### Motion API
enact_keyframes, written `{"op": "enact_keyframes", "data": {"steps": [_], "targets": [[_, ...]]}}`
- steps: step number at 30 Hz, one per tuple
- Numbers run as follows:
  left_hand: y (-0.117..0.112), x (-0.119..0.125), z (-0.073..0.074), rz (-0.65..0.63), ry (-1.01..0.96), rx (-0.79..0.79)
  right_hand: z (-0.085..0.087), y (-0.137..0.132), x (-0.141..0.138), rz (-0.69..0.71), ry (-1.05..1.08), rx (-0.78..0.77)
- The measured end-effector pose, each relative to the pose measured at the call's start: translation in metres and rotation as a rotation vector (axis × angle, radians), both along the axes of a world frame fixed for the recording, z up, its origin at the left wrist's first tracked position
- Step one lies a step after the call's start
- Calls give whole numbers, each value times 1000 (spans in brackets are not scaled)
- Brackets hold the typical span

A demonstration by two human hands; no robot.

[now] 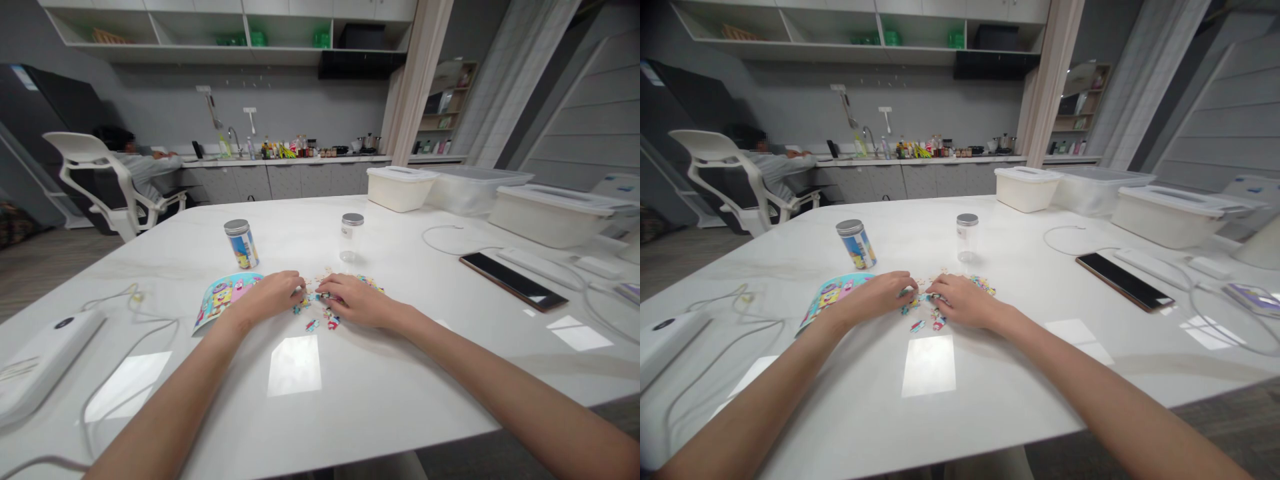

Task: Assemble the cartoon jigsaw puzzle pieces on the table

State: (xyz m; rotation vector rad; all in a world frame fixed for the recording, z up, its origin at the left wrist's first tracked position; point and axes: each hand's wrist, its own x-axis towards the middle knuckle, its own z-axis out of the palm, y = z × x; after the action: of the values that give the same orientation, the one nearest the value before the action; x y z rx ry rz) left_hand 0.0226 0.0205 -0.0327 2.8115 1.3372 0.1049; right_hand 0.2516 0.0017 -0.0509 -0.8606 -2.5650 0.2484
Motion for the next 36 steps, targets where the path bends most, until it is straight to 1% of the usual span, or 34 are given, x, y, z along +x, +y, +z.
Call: {"op": "enact_keyframes", "data": {"steps": [7,14,20,30,36], "targets": [[-1,4,0,17,15,8,-1,0,1,-1,1,-15],[-3,4,1,23,-18,29,-1,1,1,-2,4,-23],[-3,4,1,5,7,29,1,0,1,-16,-6,-11],[-7,6,8,22,46,15,-1,1,2,-7,-18,9],[-8,7,11,64,63,81,-3,1,2,-1,-9,16]]}}
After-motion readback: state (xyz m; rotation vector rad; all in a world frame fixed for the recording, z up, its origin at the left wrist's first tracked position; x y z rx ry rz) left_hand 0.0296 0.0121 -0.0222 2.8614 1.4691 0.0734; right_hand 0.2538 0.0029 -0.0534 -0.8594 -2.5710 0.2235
